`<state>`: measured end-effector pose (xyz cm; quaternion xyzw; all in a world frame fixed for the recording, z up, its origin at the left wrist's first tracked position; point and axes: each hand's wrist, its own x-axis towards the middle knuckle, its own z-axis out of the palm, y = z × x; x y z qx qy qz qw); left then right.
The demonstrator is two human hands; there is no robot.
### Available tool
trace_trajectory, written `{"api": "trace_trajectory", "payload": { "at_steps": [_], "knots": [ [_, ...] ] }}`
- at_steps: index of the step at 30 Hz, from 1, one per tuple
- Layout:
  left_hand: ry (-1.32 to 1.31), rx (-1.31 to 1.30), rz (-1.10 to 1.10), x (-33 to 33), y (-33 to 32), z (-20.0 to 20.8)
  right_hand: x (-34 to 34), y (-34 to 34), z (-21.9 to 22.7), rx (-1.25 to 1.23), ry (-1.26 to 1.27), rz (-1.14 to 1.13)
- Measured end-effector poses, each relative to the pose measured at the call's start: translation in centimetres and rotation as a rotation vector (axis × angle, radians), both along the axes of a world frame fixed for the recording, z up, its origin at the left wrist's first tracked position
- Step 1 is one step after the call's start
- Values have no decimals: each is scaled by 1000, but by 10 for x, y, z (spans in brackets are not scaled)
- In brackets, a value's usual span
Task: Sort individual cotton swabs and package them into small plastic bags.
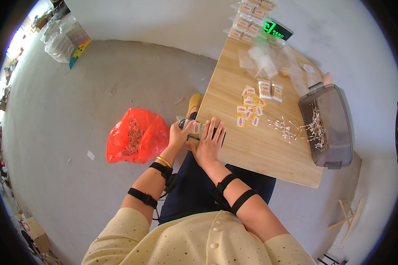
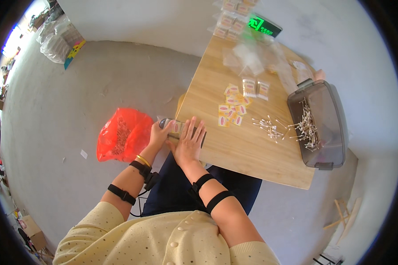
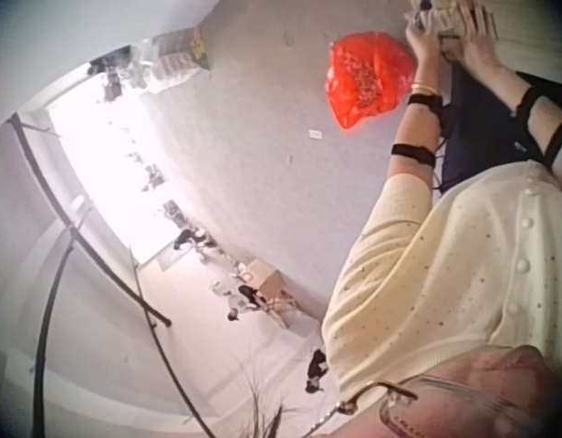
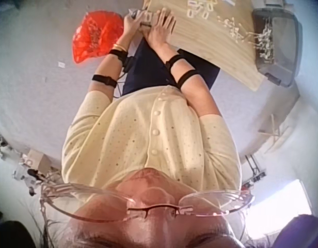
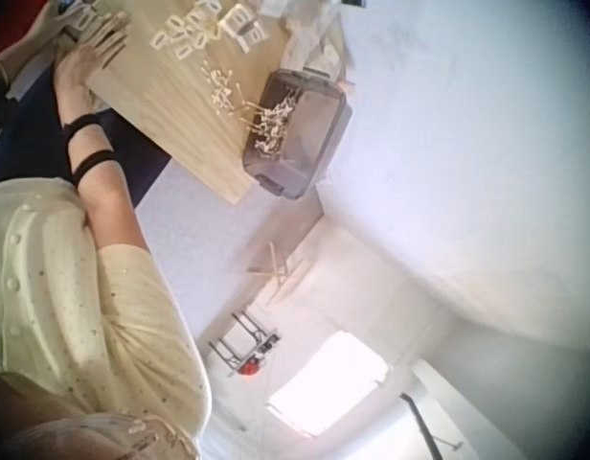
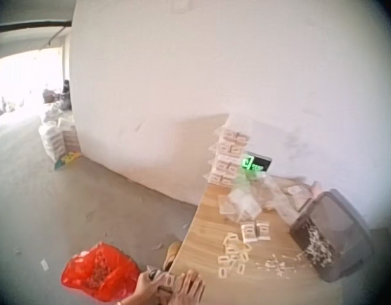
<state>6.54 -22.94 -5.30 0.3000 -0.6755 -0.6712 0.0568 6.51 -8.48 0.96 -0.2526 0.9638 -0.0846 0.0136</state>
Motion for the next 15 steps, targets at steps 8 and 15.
{"api": "trace_trajectory", "payload": {
  "at_steps": [8,15],
  "knots": [
    [-51,59,-11,2,-10,0,-1,-7,11,34,-116,-37],
    [-119,-93,232,13,-41,-7,-25,85,-3,-469,-44,6]
  ]
}}
